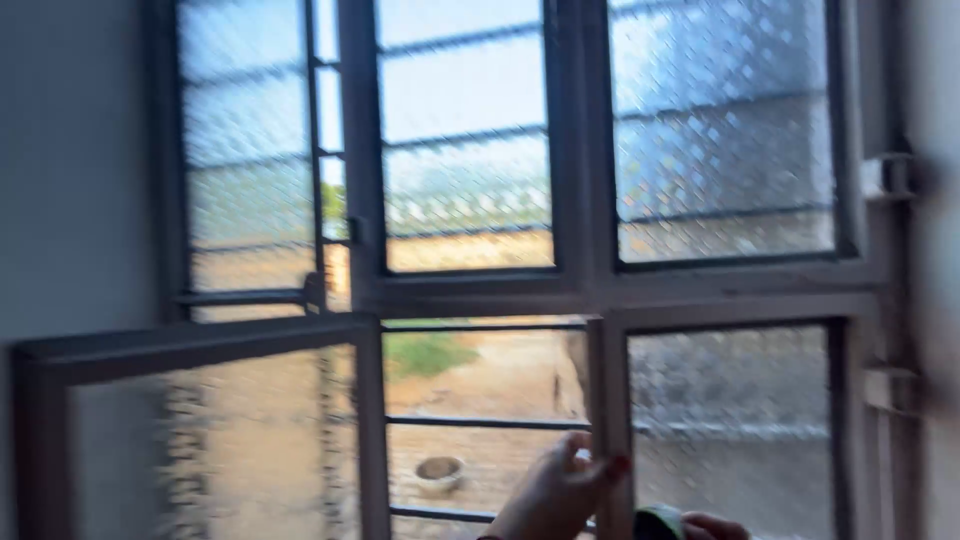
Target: The person cleans a window with a spray bottle and a cloth. They spray the cleaning solution onto the glass and wipe it with the cloth, repeating the process on different sections of the window.
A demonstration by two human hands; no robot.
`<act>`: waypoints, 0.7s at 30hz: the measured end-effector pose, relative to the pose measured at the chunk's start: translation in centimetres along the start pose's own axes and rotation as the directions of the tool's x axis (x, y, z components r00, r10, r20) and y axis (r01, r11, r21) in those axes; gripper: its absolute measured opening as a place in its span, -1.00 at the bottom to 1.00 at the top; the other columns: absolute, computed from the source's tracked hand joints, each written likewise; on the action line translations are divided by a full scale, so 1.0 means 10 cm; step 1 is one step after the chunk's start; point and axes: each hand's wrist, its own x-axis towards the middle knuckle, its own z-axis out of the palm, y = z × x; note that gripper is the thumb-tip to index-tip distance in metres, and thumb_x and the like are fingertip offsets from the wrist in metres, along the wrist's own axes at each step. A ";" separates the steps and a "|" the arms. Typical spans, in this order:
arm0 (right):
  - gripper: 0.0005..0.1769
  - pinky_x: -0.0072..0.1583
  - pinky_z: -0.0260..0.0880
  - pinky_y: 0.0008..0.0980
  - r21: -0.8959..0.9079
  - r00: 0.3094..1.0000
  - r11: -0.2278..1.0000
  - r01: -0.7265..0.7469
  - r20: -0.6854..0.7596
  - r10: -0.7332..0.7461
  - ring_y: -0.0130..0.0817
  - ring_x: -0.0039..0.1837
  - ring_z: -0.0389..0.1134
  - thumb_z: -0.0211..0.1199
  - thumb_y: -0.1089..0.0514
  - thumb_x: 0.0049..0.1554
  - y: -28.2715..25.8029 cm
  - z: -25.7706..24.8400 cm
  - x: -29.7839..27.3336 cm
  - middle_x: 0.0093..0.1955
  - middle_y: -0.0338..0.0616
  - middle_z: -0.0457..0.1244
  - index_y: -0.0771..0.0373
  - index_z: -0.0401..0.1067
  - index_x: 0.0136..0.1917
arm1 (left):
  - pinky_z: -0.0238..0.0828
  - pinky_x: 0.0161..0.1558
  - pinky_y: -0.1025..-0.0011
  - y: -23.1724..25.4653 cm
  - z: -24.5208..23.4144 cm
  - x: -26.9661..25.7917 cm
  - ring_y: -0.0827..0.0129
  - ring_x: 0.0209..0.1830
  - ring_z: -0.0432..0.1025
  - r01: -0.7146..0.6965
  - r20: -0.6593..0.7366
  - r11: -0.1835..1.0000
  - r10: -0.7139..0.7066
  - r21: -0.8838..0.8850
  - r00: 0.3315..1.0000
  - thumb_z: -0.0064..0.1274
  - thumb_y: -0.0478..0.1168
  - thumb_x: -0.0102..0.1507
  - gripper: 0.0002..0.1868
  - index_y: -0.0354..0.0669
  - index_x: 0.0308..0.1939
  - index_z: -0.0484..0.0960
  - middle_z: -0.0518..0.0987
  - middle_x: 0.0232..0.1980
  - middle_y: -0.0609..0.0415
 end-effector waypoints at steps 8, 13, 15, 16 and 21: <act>-0.58 -0.08 0.57 -0.33 -0.370 0.569 0.457 0.809 0.296 -0.767 -0.29 0.07 0.50 0.48 0.10 -0.07 -1.47 1.96 -0.22 0.13 -0.15 0.34 0.10 0.62 0.10 | 0.52 -0.03 0.26 2.31 -1.37 -1.33 0.24 -0.14 0.62 0.170 -0.327 0.397 0.371 0.902 0.869 0.12 0.06 0.23 -0.72 0.06 -0.16 0.77 0.74 -0.19 0.12; -0.45 -0.08 0.54 -0.37 -0.051 0.486 0.486 0.872 0.194 -0.852 -0.29 0.15 0.53 0.41 0.26 0.02 -2.33 3.34 -0.10 0.19 -0.03 0.37 0.24 0.40 0.28 | 0.43 0.07 0.17 3.08 -2.50 -1.68 0.24 0.04 0.56 0.364 -0.337 0.089 0.623 0.927 0.706 0.05 -0.02 0.23 -0.73 0.04 -0.17 0.80 0.72 -0.04 0.13; -0.62 0.12 0.48 -0.29 -0.233 0.578 0.552 0.800 0.059 -0.814 -0.32 0.16 0.51 0.35 0.33 0.01 -2.70 3.81 -0.22 0.09 -0.08 0.37 0.19 0.54 0.13 | 0.40 0.11 0.21 3.17 -3.00 -1.79 0.29 0.08 0.54 0.427 -0.522 0.306 0.595 0.851 0.612 0.01 -0.01 0.27 -0.71 0.03 -0.12 0.78 0.72 0.00 0.14; -0.62 0.12 0.48 -0.30 -0.262 0.613 0.586 0.766 0.027 -0.789 -0.32 0.16 0.50 0.33 0.33 0.00 -2.90 4.04 -0.25 0.08 -0.08 0.38 0.18 0.54 0.12 | 0.40 0.12 0.27 3.17 -3.23 -1.84 0.33 0.09 0.54 0.440 -0.675 0.519 0.477 0.733 0.563 0.00 0.01 0.27 -0.69 0.01 -0.07 0.75 0.71 0.02 0.13; -0.53 0.10 0.48 -0.31 -0.204 0.878 0.854 0.479 0.117 -0.465 -0.25 0.10 0.52 0.35 0.23 0.00 -3.29 4.95 -0.40 -0.05 -0.14 0.44 0.11 0.47 0.21 | 0.55 0.04 0.26 2.91 -3.70 -1.85 0.16 -0.10 0.63 0.100 -0.738 0.963 0.124 0.252 0.663 -0.10 0.06 0.38 -0.49 -0.35 -0.13 0.74 0.74 -0.09 -0.22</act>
